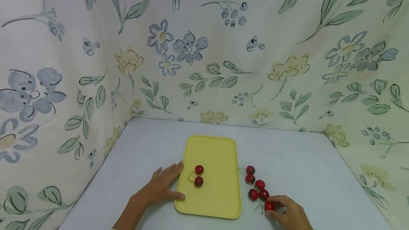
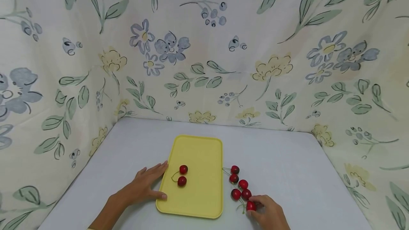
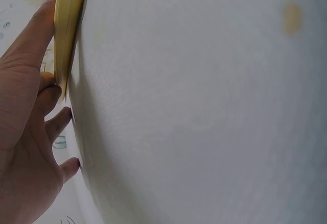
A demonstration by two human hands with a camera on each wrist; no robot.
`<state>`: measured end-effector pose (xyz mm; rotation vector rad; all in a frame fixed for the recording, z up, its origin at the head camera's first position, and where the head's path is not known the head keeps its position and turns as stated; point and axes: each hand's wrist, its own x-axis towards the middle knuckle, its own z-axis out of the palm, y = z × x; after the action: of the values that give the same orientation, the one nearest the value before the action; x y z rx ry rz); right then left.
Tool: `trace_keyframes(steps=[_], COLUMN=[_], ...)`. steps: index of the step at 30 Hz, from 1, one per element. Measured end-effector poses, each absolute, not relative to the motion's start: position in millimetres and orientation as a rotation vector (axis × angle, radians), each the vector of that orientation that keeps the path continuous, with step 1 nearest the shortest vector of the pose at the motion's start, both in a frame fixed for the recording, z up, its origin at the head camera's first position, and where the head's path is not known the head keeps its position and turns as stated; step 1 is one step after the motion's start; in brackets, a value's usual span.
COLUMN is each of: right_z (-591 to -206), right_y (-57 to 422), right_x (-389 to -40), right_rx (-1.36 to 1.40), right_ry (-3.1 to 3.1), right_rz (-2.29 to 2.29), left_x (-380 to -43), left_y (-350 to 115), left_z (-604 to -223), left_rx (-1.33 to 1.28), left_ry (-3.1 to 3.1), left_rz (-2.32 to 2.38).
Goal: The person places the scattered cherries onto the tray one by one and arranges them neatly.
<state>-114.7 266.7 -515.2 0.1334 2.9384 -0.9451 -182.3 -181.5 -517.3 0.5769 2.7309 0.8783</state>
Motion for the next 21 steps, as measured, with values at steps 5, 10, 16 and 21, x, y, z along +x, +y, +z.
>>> trace_keyframes(steps=[5, 10, 16, 21], right_z=[-515, -513, -508, -505], right_y=[268, 268, 268, 266], right_x=[-114, -114, -111, -111], right_rx=[0.139, 0.154, 0.173, 0.178], right_ry=[2.937, 2.933, 2.933, 2.927], right_rz=[-0.956, -0.963, -1.013, -1.019], left_x=[-183, -183, -183, -183], left_y=[-182, -182, -182, -181], left_z=[-519, -520, -518, -517], left_rx=[0.577, 0.574, 0.582, 0.592], left_ry=[2.737, 2.739, 2.739, 2.737], left_rz=[0.874, 0.869, 0.879, 0.887])
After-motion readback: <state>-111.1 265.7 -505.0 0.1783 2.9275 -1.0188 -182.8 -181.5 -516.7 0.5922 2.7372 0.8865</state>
